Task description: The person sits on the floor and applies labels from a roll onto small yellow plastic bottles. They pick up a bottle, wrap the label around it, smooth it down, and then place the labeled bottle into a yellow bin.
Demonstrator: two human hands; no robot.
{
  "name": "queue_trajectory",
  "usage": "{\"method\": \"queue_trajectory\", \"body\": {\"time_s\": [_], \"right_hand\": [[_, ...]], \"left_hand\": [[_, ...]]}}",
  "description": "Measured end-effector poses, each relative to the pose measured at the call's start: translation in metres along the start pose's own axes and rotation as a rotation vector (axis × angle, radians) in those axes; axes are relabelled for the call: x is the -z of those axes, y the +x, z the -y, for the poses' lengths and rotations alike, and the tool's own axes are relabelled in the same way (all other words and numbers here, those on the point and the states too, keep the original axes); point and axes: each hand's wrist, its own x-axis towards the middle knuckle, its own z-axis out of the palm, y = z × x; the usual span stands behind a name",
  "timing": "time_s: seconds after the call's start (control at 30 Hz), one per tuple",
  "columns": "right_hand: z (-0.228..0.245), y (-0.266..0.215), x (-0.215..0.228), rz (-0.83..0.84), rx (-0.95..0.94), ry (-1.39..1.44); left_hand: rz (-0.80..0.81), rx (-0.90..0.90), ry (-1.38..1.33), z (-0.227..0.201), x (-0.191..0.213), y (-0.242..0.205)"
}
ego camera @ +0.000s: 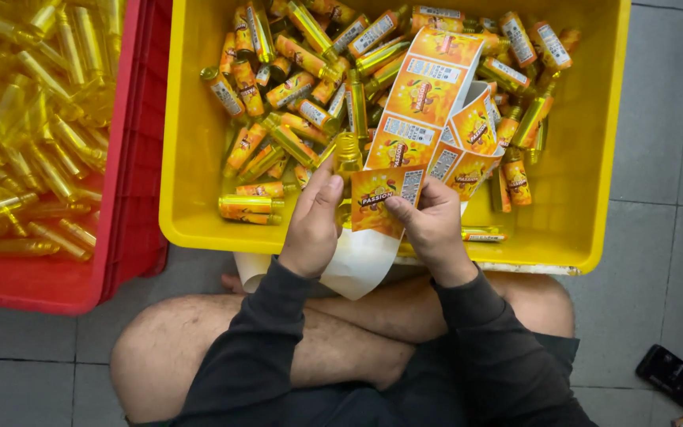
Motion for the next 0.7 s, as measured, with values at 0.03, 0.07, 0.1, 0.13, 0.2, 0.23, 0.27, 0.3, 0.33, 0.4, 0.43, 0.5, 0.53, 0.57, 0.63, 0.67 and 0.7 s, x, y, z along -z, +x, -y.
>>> {"method": "queue_trajectory", "body": {"time_s": [0.03,0.07,0.1,0.13,0.2,0.23,0.27,0.3,0.33,0.4,0.43,0.5,0.53,0.57,0.63,0.67,0.7], "right_hand": [[0.002,0.0,-0.001,-0.002,0.001,0.0],[0.003,0.0,-0.003,-0.008,0.003,-0.001],[0.005,0.0,-0.004,-0.013,0.004,-0.003],[0.006,0.0,-0.005,-0.014,0.004,-0.002],[0.008,0.0,-0.007,-0.024,0.001,0.016],[0.007,0.0,-0.007,-0.025,0.0,0.016],[0.007,0.0,-0.006,-0.026,-0.003,0.014],[0.006,0.0,-0.006,-0.026,-0.005,0.011],[0.008,0.0,-0.007,-0.028,-0.007,0.012],[0.01,0.0,-0.008,-0.034,-0.012,-0.004],[0.009,0.0,-0.008,-0.035,-0.013,-0.003],[0.007,0.001,-0.007,-0.034,-0.012,0.003],[0.007,0.001,-0.007,-0.035,-0.013,0.003],[0.006,0.001,-0.007,-0.035,-0.009,0.0],[0.006,0.001,-0.006,-0.035,-0.005,-0.003],[0.006,0.001,-0.006,-0.031,-0.008,0.006],[0.005,0.001,-0.005,-0.026,-0.011,0.014]], "left_hand": [[0.002,0.001,0.0,0.002,0.001,-0.001],[-0.001,-0.001,0.005,0.005,0.002,-0.002],[-0.006,-0.002,0.009,0.007,0.004,-0.003],[-0.005,-0.002,0.009,0.002,-0.001,-0.003],[0.007,-0.003,-0.019,-0.007,-0.009,-0.001],[0.007,-0.001,-0.018,-0.004,-0.008,-0.002],[0.006,0.0,-0.023,-0.001,-0.006,-0.002],[0.005,0.002,-0.027,0.002,-0.005,-0.002],[0.005,0.005,-0.027,0.005,-0.002,-0.003],[0.007,0.021,-0.019,0.01,0.005,-0.004],[0.007,0.022,-0.018,0.011,0.005,-0.003],[0.013,0.02,-0.023,0.012,0.005,-0.002],[0.013,0.021,-0.022,0.013,0.006,-0.002],[0.013,0.023,-0.02,0.013,0.007,-0.002],[0.014,0.025,-0.018,0.013,0.008,-0.002],[0.012,0.024,-0.022,0.013,0.007,-0.002],[0.011,0.022,-0.025,0.012,0.007,-0.002]]}}
